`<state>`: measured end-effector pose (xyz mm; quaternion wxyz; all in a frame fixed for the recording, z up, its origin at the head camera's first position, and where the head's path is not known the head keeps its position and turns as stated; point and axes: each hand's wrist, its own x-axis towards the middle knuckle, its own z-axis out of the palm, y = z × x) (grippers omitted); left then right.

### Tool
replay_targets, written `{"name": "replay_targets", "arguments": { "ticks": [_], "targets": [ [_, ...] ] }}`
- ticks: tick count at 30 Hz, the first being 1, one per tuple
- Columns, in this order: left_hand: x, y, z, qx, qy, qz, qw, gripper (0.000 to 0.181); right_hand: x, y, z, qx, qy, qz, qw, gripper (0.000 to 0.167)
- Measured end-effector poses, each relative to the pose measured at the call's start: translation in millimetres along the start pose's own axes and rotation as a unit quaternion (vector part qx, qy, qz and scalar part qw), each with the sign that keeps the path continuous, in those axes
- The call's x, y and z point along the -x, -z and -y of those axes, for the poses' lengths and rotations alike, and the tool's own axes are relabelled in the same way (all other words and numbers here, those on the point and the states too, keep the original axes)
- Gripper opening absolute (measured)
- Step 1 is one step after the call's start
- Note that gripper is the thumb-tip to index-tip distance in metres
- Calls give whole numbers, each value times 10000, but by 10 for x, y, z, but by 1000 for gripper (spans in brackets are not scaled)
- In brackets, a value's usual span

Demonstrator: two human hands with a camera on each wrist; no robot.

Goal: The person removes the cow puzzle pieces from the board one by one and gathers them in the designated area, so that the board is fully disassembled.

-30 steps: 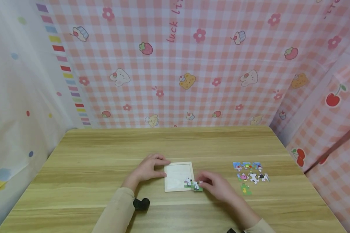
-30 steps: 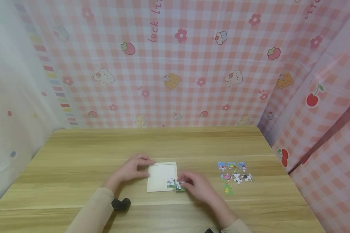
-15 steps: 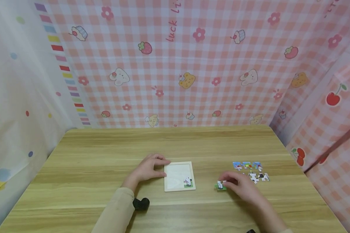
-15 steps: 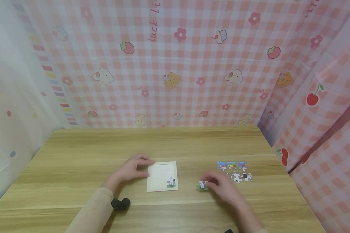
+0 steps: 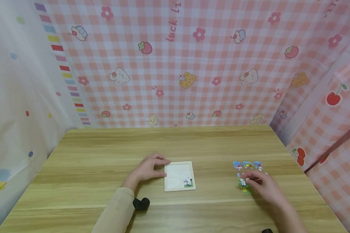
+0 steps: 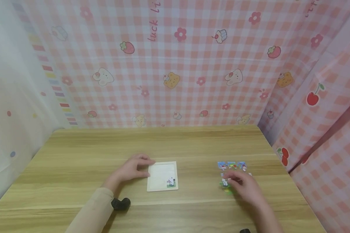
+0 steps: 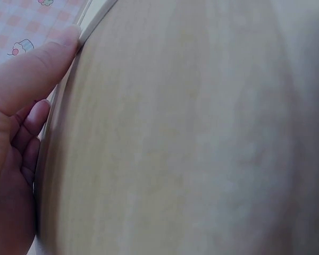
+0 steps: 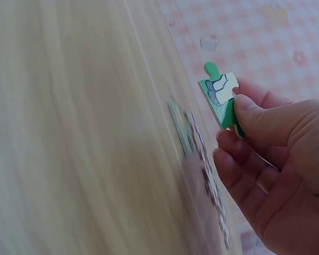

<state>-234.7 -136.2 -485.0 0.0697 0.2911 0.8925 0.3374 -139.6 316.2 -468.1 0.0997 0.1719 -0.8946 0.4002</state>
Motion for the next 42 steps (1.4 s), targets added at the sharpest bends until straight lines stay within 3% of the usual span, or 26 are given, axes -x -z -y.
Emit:
{"name": "replay_targets", "arguments": {
  "ticks": [4,8,14,20,28,36,42],
  "targets": [
    [4,5,-14,21,0,6,10000,47,71,89,-68,129,-249,-160,9995,16],
    [10,12,-30,18,3,15,10000,47,140,157,-164,90,-235,-288,9993,17],
    [14,17,-41,9,25,19,10000,47,217,235,-274,-50,-292,-92,9995,16],
    [14,21,-48,18,47,23,10000,47,250,286,-302,303,-692,137,9970,16],
    [11,17,-41,12,48,27,10000,47,253,291,-312,538,-784,199,9953,18],
    [11,22,-45,-9,28,38,10000,47,247,278,-333,753,-612,153,9952,22],
    [10,26,-55,18,58,46,10000,47,245,243,-387,702,-97,-152,9974,28]
  ]
}}
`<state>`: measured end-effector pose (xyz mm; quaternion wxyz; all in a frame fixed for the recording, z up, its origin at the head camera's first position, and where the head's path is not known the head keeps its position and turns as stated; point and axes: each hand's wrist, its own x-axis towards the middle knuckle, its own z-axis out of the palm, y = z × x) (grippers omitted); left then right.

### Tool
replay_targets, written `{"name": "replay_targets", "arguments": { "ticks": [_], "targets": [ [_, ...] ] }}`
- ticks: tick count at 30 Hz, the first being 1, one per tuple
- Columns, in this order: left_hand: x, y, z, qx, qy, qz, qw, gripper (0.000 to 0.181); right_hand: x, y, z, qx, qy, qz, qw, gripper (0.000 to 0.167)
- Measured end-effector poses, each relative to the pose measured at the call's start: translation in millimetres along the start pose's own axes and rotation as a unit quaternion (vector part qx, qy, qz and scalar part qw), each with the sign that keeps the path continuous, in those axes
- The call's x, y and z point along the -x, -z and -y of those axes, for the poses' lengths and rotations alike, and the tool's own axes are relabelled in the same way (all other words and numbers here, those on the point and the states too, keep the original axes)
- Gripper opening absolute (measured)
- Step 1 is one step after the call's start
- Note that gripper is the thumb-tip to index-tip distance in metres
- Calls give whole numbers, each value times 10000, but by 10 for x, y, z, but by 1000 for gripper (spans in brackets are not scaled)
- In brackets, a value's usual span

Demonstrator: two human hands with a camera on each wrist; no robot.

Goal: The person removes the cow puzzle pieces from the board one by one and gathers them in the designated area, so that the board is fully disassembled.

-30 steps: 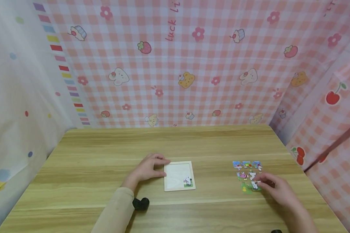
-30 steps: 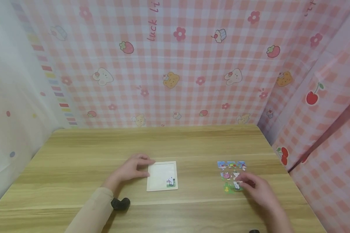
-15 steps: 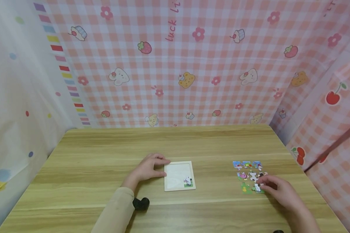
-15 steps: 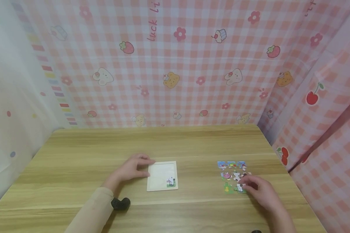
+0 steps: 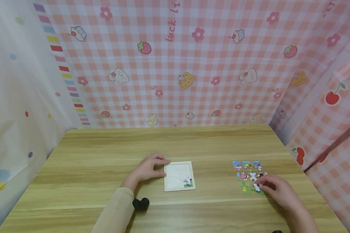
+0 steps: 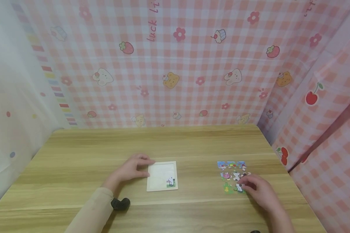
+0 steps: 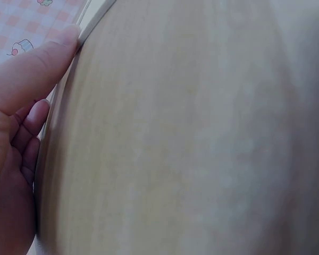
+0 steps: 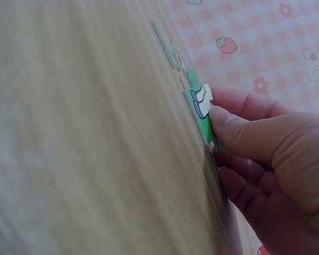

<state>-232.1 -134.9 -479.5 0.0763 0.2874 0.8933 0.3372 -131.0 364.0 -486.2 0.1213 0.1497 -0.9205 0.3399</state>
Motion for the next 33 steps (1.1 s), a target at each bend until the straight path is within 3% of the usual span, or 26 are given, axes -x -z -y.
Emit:
{"name": "replay_targets", "arguments": {
  "ticks": [20,33],
  "targets": [
    [-1,-3,6,-39,-67,-50,10000,48,8,-18,30,213,-265,20,9994,25],
    [-1,-3,7,-41,-36,-34,10000,48,-7,-7,24,61,-33,-171,9998,25]
  ]
}}
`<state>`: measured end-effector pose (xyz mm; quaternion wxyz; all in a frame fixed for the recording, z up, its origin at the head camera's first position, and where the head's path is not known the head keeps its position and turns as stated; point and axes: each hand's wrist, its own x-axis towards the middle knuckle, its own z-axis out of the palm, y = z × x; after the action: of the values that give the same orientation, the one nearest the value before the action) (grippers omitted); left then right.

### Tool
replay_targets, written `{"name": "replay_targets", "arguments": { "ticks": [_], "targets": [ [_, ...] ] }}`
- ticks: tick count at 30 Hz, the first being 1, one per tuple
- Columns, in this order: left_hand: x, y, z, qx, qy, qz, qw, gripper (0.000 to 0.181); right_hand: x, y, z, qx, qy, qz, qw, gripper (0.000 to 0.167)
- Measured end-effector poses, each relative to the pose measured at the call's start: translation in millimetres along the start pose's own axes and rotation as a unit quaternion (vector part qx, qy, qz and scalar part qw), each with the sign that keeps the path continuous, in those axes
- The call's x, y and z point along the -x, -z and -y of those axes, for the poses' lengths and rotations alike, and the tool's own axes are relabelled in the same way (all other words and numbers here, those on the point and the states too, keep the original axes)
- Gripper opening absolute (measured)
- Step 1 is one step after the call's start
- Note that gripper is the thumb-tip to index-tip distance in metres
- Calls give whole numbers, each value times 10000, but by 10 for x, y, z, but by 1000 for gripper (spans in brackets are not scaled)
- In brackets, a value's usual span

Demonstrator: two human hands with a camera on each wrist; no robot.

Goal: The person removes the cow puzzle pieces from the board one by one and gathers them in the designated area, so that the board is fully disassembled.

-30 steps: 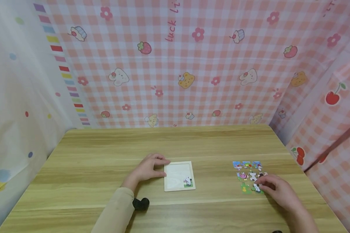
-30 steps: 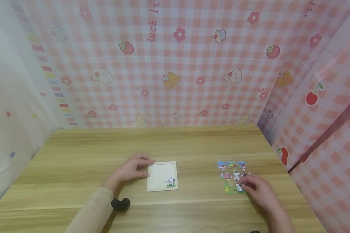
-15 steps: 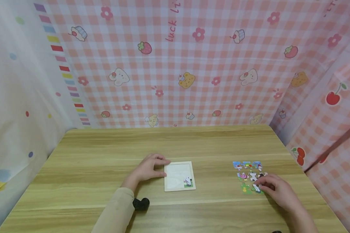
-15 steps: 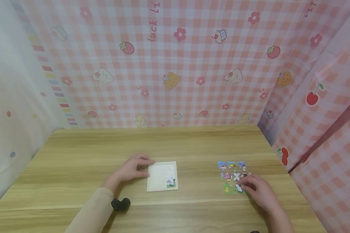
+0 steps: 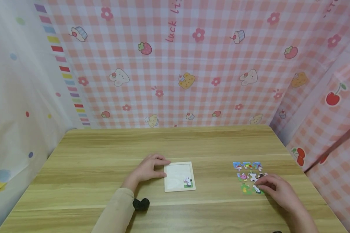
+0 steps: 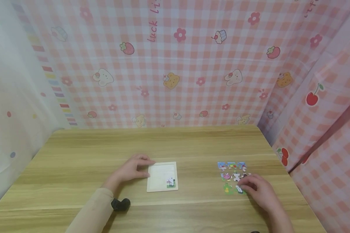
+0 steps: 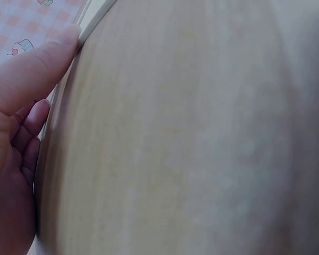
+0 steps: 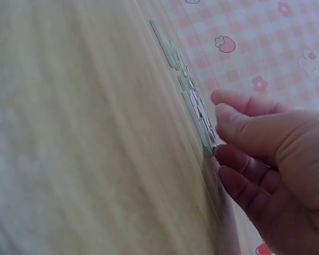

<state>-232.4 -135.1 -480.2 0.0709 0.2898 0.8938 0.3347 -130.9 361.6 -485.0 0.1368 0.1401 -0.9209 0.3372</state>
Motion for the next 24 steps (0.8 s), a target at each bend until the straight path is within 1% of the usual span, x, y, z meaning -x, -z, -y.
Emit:
{"name": "replay_targets", "arguments": {
  "ticks": [6,8,14,19,21,24],
  "targets": [
    [5,3,-9,55,33,5,10000,47,-56,3,103,112,207,-182,9996,24],
    [3,2,-8,43,34,3,10000,47,-89,-7,151,91,308,-172,9993,24],
    [-8,-11,5,15,12,15,10000,47,-191,-66,278,-181,586,121,9980,23],
    [-11,-19,20,-13,4,9,10000,47,-287,-167,372,-381,738,398,9957,23],
    [-9,-19,21,-12,-4,6,10000,47,-333,-224,411,-481,868,511,9938,22],
    [-7,-18,22,-5,-17,4,10000,47,-399,-324,486,-678,1171,626,9888,24]
  ]
}}
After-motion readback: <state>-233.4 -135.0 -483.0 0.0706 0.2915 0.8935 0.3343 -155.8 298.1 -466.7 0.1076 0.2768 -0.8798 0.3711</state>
